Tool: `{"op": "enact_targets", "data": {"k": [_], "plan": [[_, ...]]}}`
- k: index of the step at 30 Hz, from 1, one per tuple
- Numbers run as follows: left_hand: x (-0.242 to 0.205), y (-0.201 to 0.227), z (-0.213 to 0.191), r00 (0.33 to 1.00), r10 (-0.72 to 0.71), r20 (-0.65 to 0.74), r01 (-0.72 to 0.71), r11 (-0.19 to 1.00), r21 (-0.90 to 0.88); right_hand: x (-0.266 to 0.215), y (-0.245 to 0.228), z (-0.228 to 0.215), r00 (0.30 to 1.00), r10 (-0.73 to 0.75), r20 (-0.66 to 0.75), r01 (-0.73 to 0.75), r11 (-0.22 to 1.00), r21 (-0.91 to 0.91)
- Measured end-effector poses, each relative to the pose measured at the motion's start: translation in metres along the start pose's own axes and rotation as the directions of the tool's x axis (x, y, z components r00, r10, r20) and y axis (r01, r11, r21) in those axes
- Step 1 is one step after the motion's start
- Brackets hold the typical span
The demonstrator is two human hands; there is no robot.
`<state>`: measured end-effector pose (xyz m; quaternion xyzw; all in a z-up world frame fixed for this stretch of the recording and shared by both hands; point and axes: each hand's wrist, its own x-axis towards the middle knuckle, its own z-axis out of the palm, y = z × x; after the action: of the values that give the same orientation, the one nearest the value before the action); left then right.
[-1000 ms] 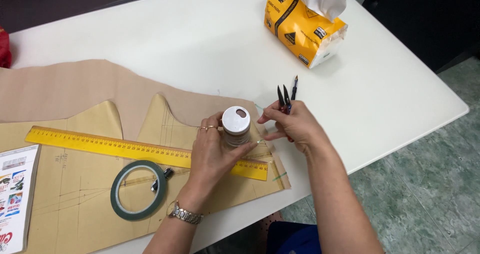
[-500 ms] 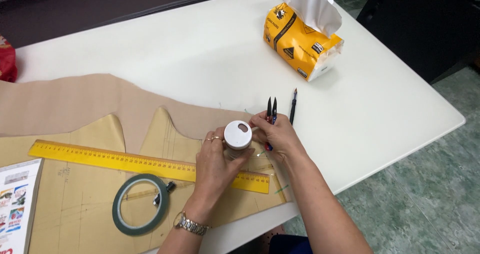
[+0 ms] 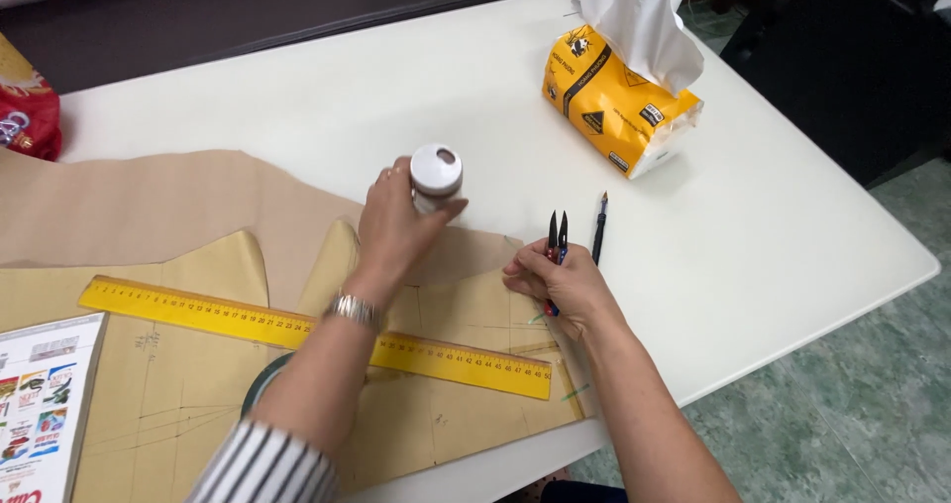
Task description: The person moves from a sewing station to a white table and begins working on a large paper pattern. They use a yellow ruler to measure sections of the pattern and apply pieces of green tape to secure or mark specific points along the edges.
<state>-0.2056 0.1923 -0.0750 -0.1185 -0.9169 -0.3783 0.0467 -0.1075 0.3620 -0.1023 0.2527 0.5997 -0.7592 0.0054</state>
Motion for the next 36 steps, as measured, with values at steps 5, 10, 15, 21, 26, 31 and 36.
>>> {"op": "enact_targets", "data": {"k": [5, 10, 15, 21, 26, 31, 36], "plan": [[0.030, -0.011, 0.020, 0.999, -0.020, 0.034, 0.020, 1.000, -0.009, 0.009, 0.008, -0.006, 1.000, 0.005, 0.004, -0.005, 1.000, -0.024], [0.036, -0.017, 0.029, 0.997, -0.031, 0.072, 0.033, 0.999, -0.028, 0.007, 0.006, -0.007, 1.000, 0.001, 0.007, -0.001, 0.999, -0.035], [-0.034, 0.023, -0.027, 0.991, 0.027, 0.131, -0.063, 0.957, 0.285, 0.009, 0.008, -0.008, 1.000, -0.023, 0.012, 0.024, 0.999, -0.042], [-0.148, -0.031, 0.006, 0.881, 0.374, 0.288, -0.463, 0.805, 0.370, 0.011, 0.011, -0.009, 0.999, -0.049, 0.016, 0.049, 0.998, -0.028], [-0.153, -0.030, 0.034, 0.867, 0.323, 0.380, -0.484, 0.732, 0.480, 0.011, 0.012, -0.007, 0.998, -0.059, 0.012, 0.060, 0.998, -0.026], [-0.147, -0.021, 0.040, 0.868, 0.312, 0.386, -0.473, 0.756, 0.452, 0.009, 0.009, -0.007, 0.998, -0.058, 0.027, 0.059, 0.998, -0.027], [-0.134, 0.002, 0.035, 0.816, 0.179, 0.549, -0.479, 0.742, 0.470, -0.002, -0.016, -0.011, 0.991, -0.133, 0.024, 0.133, 0.991, -0.026]]}}
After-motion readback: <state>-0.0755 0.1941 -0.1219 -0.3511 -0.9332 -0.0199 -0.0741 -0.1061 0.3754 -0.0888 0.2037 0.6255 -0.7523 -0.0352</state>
